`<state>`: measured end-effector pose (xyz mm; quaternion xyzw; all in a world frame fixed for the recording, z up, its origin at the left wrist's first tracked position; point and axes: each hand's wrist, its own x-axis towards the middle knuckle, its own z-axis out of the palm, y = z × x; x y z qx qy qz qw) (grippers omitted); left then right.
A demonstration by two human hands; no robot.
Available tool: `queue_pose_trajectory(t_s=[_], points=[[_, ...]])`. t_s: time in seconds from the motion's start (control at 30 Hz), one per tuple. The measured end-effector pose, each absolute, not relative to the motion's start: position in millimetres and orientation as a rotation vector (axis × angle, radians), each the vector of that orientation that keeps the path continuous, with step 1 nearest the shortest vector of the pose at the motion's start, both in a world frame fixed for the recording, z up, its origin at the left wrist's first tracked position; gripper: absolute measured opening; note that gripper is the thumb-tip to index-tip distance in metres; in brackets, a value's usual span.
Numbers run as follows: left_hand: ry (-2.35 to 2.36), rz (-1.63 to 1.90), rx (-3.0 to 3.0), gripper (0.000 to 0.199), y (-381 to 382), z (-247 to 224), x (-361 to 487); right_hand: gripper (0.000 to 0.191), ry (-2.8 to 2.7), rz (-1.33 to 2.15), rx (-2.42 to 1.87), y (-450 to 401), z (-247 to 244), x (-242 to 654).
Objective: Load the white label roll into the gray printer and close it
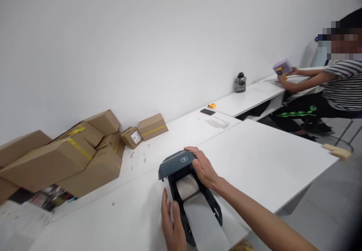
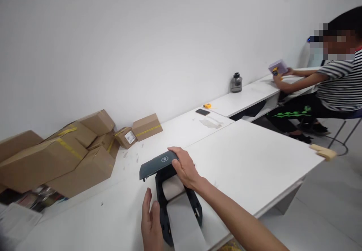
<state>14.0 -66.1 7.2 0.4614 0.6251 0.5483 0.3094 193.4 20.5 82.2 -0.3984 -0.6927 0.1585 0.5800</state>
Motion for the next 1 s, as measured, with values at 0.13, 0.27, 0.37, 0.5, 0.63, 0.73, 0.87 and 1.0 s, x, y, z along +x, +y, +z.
queue_pose_trajectory(t_s=[0.13, 0.27, 0.37, 0.5, 0.63, 0.73, 0.87, 1.0], points=[[1.655, 1.292, 1.309, 0.069, -53.4, -22.6, 9.1, 0.054, -1.569, 0.423, -1.062, 54.8, 106.9, 186.0], [1.716, 1.3, 1.319, 0.069, -50.7, -34.3, 8.9, 0.05, -1.572, 0.524, -1.124, 88.7, 126.7, 181.7], [1.702, 1.33, 1.331, 0.07, -50.8, -34.9, 11.1, 0.054, -1.567, 0.588, -1.205, 111.7, 134.1, 178.2], [1.67, 1.321, 1.33, 0.072, -50.0, -34.5, 11.5, 0.059, -1.545, 0.628, -1.275, 130.9, 135.5, 172.1], [1.708, 1.3, 1.297, 0.073, -49.4, -32.3, 10.7, 0.059, -1.529, 0.652, -1.279, 133.1, 137.6, 170.4], [1.73, 1.294, 1.295, 0.074, -48.8, -31.6, 11.0, 0.057, -1.52, 0.673, -1.228, 122.9, 141.2, 176.5], [1.732, 1.304, 1.266, 0.075, -49.8, -33.7, 13.1, 0.053, -1.394, 0.584, -1.142, 84.9, 131.5, 191.6], [1.75, 1.325, 1.324, 0.08, -56.1, -12.7, 19.2, 0.048, -1.461, 0.682, -1.055, 27.4, 106.4, 205.1]])
